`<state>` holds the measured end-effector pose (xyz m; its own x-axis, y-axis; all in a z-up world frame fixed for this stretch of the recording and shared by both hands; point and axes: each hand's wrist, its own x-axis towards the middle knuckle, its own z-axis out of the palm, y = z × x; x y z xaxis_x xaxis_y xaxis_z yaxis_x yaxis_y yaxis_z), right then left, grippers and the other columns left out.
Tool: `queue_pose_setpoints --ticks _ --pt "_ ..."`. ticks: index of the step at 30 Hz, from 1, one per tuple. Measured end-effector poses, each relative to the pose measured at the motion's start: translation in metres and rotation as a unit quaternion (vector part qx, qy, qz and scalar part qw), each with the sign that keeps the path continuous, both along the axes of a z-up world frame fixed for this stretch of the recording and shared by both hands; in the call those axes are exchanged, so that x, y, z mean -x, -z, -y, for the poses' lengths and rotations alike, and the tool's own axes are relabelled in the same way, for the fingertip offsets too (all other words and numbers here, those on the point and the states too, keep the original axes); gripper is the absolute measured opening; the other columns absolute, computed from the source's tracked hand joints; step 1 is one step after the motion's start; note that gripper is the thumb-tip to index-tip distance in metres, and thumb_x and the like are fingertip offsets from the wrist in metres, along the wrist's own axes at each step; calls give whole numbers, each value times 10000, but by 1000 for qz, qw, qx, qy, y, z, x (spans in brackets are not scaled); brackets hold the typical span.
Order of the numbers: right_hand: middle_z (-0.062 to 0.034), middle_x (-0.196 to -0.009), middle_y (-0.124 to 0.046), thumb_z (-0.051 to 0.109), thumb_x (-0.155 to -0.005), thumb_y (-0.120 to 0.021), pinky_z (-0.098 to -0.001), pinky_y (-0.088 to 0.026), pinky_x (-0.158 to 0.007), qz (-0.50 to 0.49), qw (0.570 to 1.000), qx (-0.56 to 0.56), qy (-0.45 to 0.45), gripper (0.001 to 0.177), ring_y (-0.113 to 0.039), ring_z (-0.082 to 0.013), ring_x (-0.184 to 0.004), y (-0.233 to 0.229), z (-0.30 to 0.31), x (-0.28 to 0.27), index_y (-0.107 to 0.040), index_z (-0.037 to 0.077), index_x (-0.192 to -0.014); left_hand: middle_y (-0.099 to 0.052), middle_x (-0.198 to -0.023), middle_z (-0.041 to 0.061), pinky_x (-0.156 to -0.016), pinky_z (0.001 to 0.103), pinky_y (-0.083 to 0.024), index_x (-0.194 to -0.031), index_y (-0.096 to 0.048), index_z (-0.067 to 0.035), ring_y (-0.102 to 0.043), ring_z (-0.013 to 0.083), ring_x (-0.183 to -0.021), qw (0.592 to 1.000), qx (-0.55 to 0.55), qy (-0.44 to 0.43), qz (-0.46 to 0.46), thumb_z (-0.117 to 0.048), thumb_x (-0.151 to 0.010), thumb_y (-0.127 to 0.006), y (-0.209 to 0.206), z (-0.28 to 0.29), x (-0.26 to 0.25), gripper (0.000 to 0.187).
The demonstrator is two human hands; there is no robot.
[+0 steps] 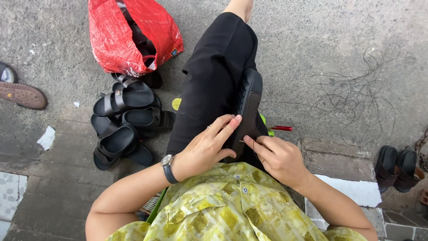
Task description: A person is hand-stitching the sole of a black sandal using a needle and thread while sitting on the ground.
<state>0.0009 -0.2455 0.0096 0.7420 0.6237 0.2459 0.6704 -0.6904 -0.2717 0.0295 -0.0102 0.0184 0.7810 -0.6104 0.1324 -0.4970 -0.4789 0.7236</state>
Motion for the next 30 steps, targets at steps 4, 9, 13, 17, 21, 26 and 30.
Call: queue_pose_setpoints --ticks 4,9,13,17,21,26,30 --pt "2 -917 -555 124 -920 -453 -218 -473 -502 -6 999 54 -6 418 -548 -121 -614 1 4 2 -554 163 -1323 -431 -1301 237 -814 398 -564 -1464 -269 17 -581 361 -1106 1000 -6 14 -18 -203 -756 -765 -4 -3 -4 893" --pt "30 -918 -521 141 -905 -416 -208 -473 -503 6 994 106 0 438 -536 -103 -618 0 4 6 -532 185 -1326 -437 -1275 215 -783 383 -579 -1455 -300 19 -601 352 -1059 1000 -16 19 -2 -218 -717 -780 6 -1 -5 911" --pt "33 -904 -512 171 -889 -473 -200 -466 -504 24 990 136 12 385 -509 -91 -593 -6 2 9 -571 186 -1261 -460 -1250 214 -754 379 -588 -1441 -332 13 -619 341 -1028 999 -22 17 24 -253 -691 -791 15 3 -5 919" --pt "-20 -872 -506 108 -838 -521 -245 -501 -481 43 992 121 10 357 -593 -156 -633 13 -11 7 -566 94 -1192 -489 -1211 206 -762 364 -579 -1383 -411 26 -626 338 -1006 997 -6 11 72 -305 -639 -799 24 8 -11 902" --pt "-58 -853 -523 91 -874 -553 -292 -502 -486 66 997 36 29 270 -626 -247 -674 60 -11 14 -548 10 -1131 -531 -1193 181 -779 325 -570 -1290 -496 29 -637 300 -995 988 -24 -21 153 -428 -584 -744 30 8 -7 877" --pt "-65 -891 -612 157 -869 -655 -334 -527 -509 -2 998 -33 60 273 -658 -258 -703 18 -13 11 -596 42 -1109 -494 -1160 161 -609 263 -537 -1061 -524 -24 -607 257 -840 961 -113 -63 243 -456 -718 -672 24 1 13 571" --pt "-69 -888 -649 153 -851 -681 -316 -548 -527 -44 994 -79 61 272 -676 -251 -703 9 -11 12 -618 55 -1097 -585 -1057 97 -471 290 -547 -735 -620 -47 -694 267 -737 970 198 -39 -134 -146 -822 -723 -14 -17 19 168"
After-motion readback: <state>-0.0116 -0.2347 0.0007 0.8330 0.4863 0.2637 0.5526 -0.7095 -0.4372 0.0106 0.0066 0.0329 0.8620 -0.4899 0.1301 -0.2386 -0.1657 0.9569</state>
